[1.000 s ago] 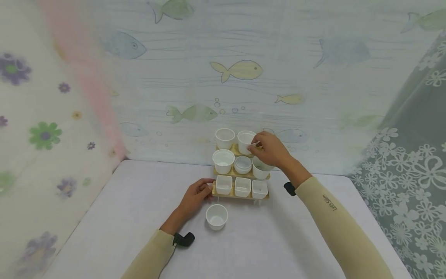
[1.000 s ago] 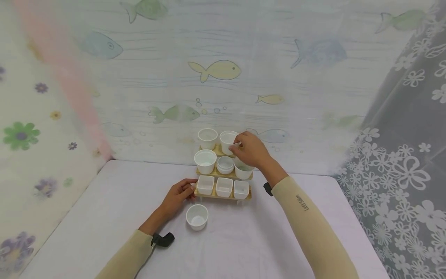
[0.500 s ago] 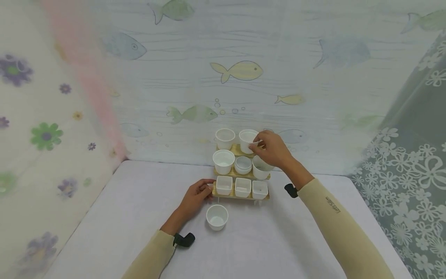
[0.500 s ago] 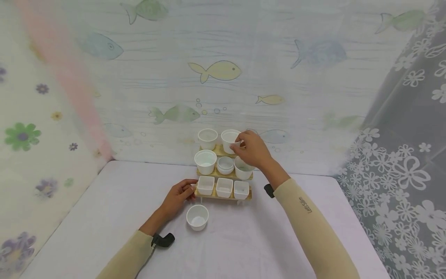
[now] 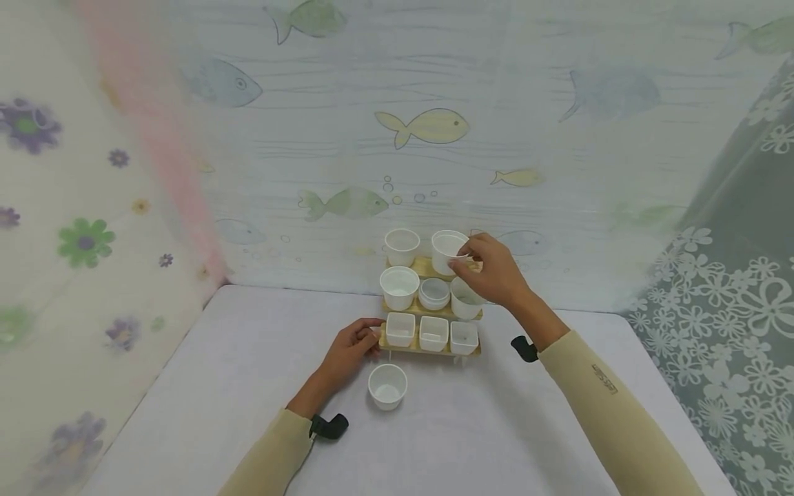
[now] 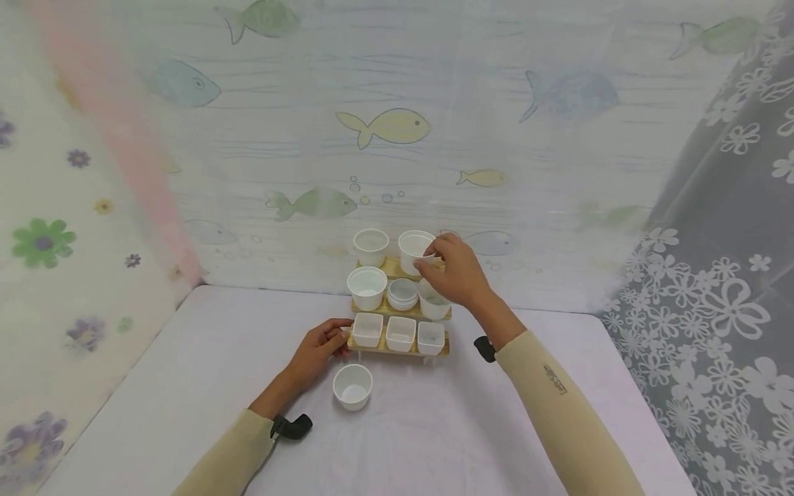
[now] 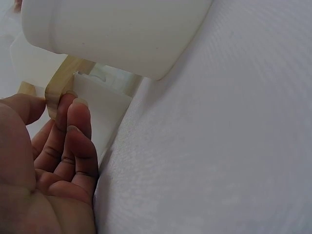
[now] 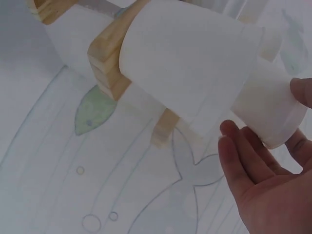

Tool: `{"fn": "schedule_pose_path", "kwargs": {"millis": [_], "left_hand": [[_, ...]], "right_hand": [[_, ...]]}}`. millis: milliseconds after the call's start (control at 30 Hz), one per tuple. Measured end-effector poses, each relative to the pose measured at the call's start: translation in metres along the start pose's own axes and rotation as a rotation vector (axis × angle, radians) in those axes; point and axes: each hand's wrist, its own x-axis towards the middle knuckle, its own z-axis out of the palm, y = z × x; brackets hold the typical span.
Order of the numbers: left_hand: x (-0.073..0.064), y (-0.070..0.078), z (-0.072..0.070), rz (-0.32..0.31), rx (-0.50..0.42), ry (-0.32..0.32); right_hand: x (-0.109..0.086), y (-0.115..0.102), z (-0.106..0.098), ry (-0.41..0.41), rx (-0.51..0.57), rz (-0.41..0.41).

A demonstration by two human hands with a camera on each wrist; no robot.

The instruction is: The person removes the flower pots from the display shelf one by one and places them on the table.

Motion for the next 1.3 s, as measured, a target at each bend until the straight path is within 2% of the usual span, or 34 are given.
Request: {"fn": "schedule_pose_path", "kwargs": {"millis": [267, 667, 1033, 1300], "left_hand": [[0.000, 0.001, 0.000, -0.018, -0.002, -0.002], [0.000, -0.002, -0.001, -0.002, 0.000, -0.006], [0.000, 0.000, 0.000, 0.001, 0.002, 0.000], [0.000, -0.001, 0.000, -0.004, -0.014, 0.000]], "right_hand": [[-0.007, -0.008, -0.003, 0.050, 0.019, -0.015], [-0.022, -0.026, 0.004, 0.113, 0.129, -0.061], [-0.039, -0.036, 0.005, 0.165, 0.165, -0.084], [-0.058, -0.042, 0.010, 0.183, 0.188, -0.057]]}}
